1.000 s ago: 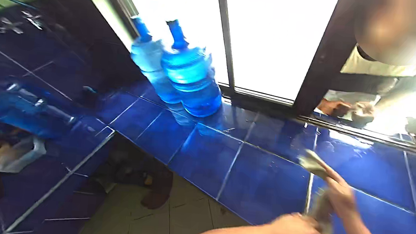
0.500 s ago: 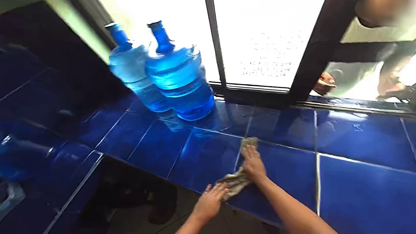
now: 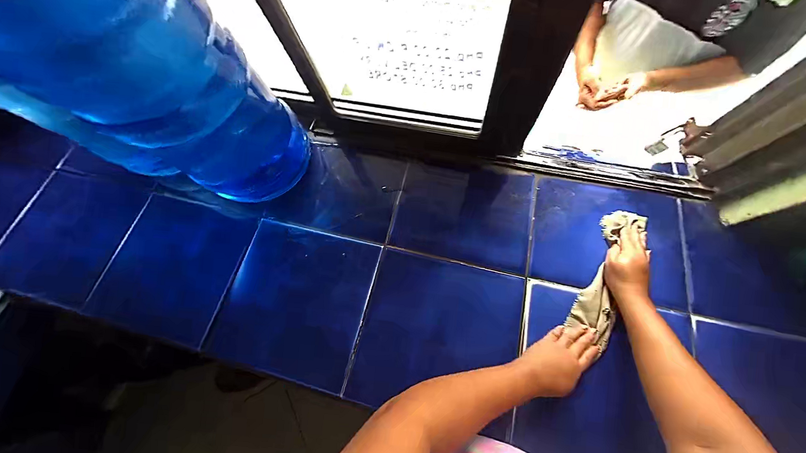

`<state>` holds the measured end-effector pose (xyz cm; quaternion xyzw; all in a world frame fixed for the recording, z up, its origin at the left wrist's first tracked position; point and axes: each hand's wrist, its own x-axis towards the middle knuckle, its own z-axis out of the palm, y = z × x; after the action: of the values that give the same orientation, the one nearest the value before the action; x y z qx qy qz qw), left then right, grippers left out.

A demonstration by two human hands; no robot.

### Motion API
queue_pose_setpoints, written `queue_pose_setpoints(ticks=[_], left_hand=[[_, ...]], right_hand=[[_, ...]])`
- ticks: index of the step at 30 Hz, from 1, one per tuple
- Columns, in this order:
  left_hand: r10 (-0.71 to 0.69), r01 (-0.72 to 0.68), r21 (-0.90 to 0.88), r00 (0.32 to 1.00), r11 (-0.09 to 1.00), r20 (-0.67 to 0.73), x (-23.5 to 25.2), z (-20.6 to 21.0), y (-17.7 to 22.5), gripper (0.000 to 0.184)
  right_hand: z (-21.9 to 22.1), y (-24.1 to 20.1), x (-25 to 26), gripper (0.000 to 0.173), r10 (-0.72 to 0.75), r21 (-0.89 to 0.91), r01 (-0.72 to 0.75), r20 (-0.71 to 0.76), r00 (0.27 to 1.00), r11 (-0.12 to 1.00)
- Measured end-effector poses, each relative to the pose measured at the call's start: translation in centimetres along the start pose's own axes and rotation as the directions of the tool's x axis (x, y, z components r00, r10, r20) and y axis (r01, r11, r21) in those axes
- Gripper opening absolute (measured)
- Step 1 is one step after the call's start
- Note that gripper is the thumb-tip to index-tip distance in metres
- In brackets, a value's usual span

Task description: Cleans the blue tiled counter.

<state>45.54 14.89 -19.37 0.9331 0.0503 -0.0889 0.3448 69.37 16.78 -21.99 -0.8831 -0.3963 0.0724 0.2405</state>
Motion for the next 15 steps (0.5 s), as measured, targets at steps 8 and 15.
queue_pose_setpoints(ticks=[8,15], left_hand=[[-0.42,0.431,-0.041,0.848,0.901,-0.324,-4.2,-4.1,-5.3,0.065],[-0.619,0.647,-0.03,0.715,0.762,-0.324,-9.4,-10.2,-11.5,0.048]], right_hand=[[10.2,-17.8,8.2,0.049,-0.534,0.152,0.514,0.319,0.783,0.844],[16.9,-32.7,10.5,0.049,-0.702,0.27,0.652,0.368,0.61,0.708]])
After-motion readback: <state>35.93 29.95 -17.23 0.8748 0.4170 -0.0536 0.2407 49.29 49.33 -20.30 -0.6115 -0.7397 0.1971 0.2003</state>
